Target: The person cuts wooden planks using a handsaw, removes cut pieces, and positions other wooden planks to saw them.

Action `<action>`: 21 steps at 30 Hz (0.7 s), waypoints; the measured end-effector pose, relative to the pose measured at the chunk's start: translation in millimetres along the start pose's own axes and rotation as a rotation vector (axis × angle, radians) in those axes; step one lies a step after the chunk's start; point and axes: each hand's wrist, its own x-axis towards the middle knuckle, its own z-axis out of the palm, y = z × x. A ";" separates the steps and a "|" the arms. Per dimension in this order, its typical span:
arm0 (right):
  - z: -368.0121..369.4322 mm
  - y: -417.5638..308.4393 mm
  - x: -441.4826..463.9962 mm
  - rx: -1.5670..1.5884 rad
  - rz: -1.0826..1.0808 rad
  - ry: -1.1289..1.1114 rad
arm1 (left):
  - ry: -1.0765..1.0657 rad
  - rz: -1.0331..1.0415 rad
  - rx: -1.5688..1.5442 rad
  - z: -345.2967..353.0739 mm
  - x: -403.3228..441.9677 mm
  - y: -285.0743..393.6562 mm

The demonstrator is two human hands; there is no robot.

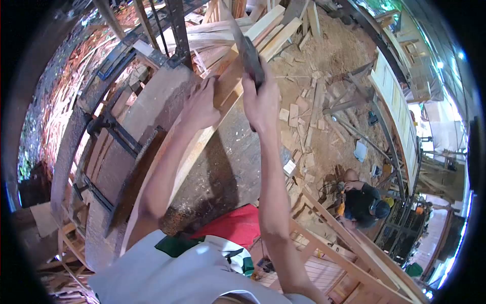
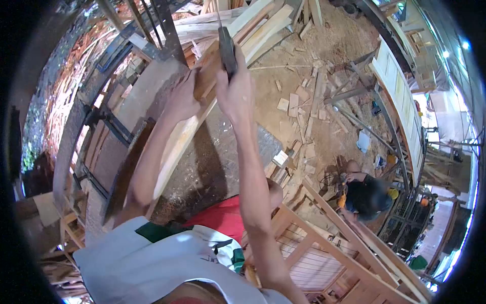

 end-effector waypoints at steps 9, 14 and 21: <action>-113.8 -7.7 -382.4 -0.332 0.272 -0.059 | 0.040 0.037 0.022 4.9 -5.0 0.3; -52.7 42.8 -237.3 -0.228 0.114 0.032 | 0.030 0.037 -0.049 5.4 3.7 -8.1; -7.8 -6.6 -18.1 -0.106 -0.063 0.011 | -0.057 -0.060 0.152 18.0 0.8 -5.9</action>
